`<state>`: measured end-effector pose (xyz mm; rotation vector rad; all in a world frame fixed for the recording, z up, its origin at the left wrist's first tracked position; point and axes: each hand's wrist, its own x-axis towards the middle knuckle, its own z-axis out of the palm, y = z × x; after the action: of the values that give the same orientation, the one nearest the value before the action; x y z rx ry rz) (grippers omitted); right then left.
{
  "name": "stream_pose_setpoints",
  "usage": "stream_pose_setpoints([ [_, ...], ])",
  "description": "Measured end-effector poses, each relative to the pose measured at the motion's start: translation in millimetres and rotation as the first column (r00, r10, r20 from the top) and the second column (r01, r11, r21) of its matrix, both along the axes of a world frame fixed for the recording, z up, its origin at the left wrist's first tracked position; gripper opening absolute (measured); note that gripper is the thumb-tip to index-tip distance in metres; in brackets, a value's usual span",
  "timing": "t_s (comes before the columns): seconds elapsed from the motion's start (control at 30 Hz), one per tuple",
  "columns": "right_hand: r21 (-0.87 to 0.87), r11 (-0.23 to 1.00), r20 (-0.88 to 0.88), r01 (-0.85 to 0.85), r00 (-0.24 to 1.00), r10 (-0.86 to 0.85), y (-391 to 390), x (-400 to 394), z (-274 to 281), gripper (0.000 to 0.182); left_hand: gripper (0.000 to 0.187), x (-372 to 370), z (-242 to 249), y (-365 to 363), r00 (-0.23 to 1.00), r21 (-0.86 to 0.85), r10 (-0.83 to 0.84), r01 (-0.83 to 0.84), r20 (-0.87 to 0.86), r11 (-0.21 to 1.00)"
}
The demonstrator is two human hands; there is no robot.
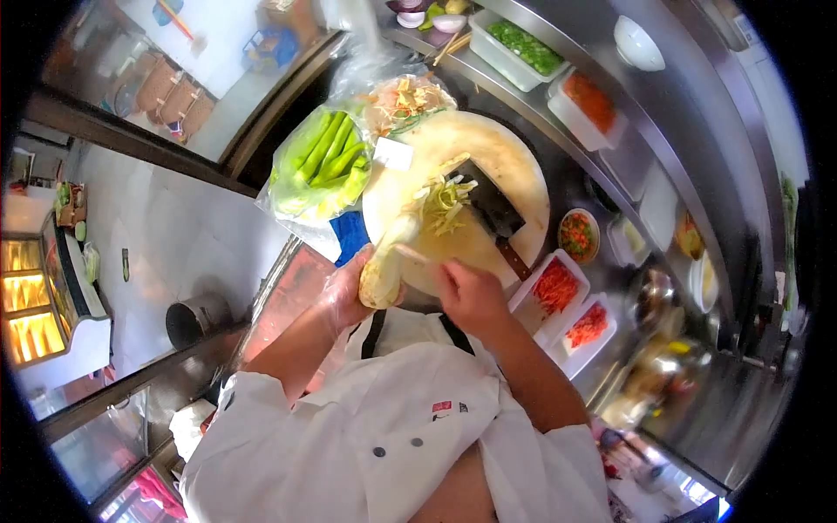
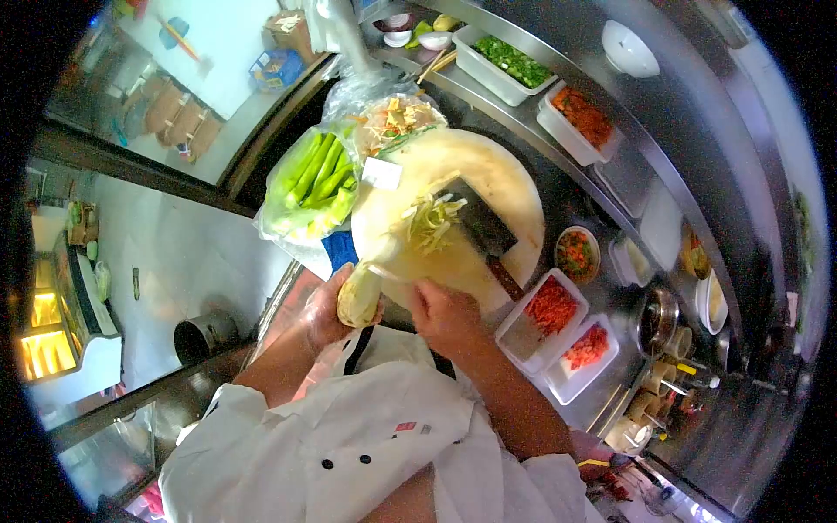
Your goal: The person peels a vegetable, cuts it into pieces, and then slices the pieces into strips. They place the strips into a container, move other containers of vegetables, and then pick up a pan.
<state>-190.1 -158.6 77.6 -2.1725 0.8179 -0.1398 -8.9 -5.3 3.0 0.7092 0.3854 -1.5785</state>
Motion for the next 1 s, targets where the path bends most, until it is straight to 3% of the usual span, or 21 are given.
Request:
stream_pose_setpoints([
  [0.03,-0.038,0.993,-0.004,-0.116,0.993,0.116,5.1,0.5,-3.5,0.032,0.053,-0.1,0.6,-1.5,1.000,0.004,-0.004,0.004,-0.021,1.000],
  [0.17,-0.050,0.986,0.032,-0.158,0.987,0.160,16.0,1.4,2.6,0.020,0.053,-1.8,10.8,-6.2,1.000,0.008,-0.017,0.017,-0.017,1.000],
  [0.27,0.031,0.995,0.118,-0.093,0.989,0.088,14.2,0.3,12.3,0.027,0.051,-2.8,15.4,-7.0,0.999,0.072,0.044,-0.044,-0.001,0.996],
  [0.33,0.159,0.983,0.068,0.087,0.993,-0.099,5.0,-7.9,5.8,0.030,0.055,-1.0,17.7,-11.3,0.995,0.077,0.089,-0.091,0.035,0.993],
  [0.4,0.208,0.964,0.114,0.164,0.975,-0.190,-4.1,-18.2,-12.1,0.030,0.060,3.4,29.3,-18.8,0.989,0.080,0.133,-0.138,0.072,0.987],
  [0.47,0.262,0.935,0.156,0.240,0.945,-0.286,-10.3,-27.5,-26.5,0.031,0.065,9.7,63.1,-28.3,0.934,-0.321,0.190,-0.089,0.302,0.943],
  [0.5,0.351,0.890,0.117,0.290,0.930,-0.349,-11.9,-32.3,-30.2,0.031,0.077,13.7,71.4,-33.7,0.859,-0.466,0.227,0.015,0.459,0.885],
  [0.53,0.434,0.835,0.074,0.338,0.911,-0.407,-13.4,-37.6,-33.8,0.031,0.077,22.1,72.4,-40.8,0.857,-0.469,0.228,0.018,0.461,0.883],
  [0.57,0.430,0.838,0.078,0.337,0.911,-0.406,-14.8,-43.9,-39.9,0.031,0.084,31.6,72.6,-48.7,0.957,-0.485,0.209,-0.089,0.200,0.870],
  [0.6,0.451,0.819,0.057,0.356,0.904,-0.425,-16.2,-48.7,-44.7,0.031,0.090,37.0,71.9,-53.0,0.981,-0.471,0.179,-0.194,-0.076,0.861],
  [0.67,0.471,0.795,0.042,0.383,0.890,-0.454,-20.4,-56.5,-55.5,0.032,0.081,32.7,69.0,-52.5,0.995,-0.557,0.101,-0.093,-0.016,0.825],
  [0.73,0.496,0.771,0.095,0.400,0.858,-0.505,-15.1,-63.4,-60.4,0.035,0.070,39.7,42.5,-48.2,0.984,-0.545,0.044,0.058,0.172,0.836],
  [0.77,0.501,0.763,0.086,0.408,0.854,-0.513,-10.0,-67.5,-59.6,0.035,0.061,36.7,24.7,-48.0,0.938,-0.301,0.027,0.083,0.345,0.950],
  [0.8,0.524,0.742,0.056,0.418,0.853,-0.519,-8.9,-67.6,-55.2,0.035,0.060,35.8,20.8,-50.4,0.936,-0.167,-0.040,0.104,0.349,0.980],
  [0.9,0.530,0.746,0.054,0.402,0.862,-0.503,-6.6,-66.5,-52.4,0.033,0.056,14.5,12.6,-45.4,0.912,-0.064,-0.082,0.117,0.401,0.991],
  [0.97,0.520,0.763,0.070,0.383,0.872,-0.485,-0.9,-64.3,-52.8,0.031,0.063,4.8,12.1,-38.3,0.854,-0.006,-0.185,0.215,0.487,0.977],
  [1.0,0.288,0.898,0.090,0.332,0.925,-0.370,0.8,-58.5,-49.0,0.028,0.063,0.8,14.8,-35.3,0.856,0.002,-0.197,0.223,0.477,0.975],
])
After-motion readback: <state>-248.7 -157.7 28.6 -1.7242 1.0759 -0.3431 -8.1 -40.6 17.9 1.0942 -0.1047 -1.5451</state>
